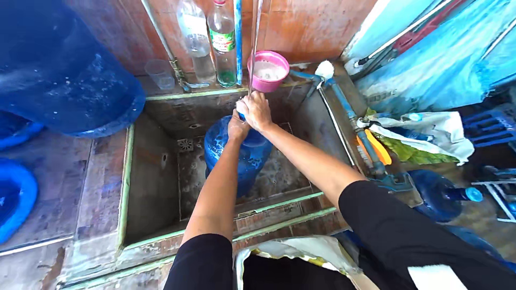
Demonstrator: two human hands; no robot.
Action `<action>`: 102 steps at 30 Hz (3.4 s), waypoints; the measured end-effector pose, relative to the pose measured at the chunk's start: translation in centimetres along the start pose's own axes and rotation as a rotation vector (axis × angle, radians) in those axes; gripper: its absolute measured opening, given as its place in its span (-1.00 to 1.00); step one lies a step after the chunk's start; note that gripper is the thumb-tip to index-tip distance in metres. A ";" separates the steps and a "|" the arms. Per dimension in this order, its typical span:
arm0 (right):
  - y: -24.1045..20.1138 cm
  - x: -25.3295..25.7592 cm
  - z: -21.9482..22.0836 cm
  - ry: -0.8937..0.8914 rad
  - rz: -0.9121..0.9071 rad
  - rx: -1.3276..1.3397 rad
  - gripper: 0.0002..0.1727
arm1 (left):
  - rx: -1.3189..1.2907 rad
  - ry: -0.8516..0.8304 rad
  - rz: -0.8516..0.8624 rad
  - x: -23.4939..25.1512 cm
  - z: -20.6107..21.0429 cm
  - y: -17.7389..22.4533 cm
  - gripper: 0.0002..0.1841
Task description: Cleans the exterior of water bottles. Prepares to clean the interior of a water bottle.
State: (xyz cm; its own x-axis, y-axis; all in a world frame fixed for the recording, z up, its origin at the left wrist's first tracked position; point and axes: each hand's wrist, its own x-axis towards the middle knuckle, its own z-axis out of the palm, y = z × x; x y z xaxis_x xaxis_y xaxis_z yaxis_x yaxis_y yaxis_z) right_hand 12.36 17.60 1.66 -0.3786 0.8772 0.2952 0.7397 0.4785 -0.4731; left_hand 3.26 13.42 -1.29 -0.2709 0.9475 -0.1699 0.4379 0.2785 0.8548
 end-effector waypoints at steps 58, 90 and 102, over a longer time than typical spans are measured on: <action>0.5 -32.9 -2.3 -0.030 -0.251 0.472 -0.75 | 0.090 0.221 -0.023 0.0 2.2 1.4 -0.14; 15.1 -31.5 -18.1 -0.090 0.805 -0.161 -0.40 | 0.047 0.221 -0.046 -0.5 3.9 2.0 -0.11; 18.1 -32.9 -17.5 0.121 0.901 -0.220 -0.44 | -0.060 0.273 0.108 -3.2 2.2 0.1 -0.02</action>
State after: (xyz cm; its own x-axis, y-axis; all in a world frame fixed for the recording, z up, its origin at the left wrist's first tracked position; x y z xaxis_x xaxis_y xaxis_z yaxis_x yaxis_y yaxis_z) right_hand 47.94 -3.31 -2.06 0.4403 0.8977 -0.0162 0.8194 -0.4091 -0.4015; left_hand 6.05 10.77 -1.75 -0.4491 0.8918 0.0549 0.4279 0.1607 0.8894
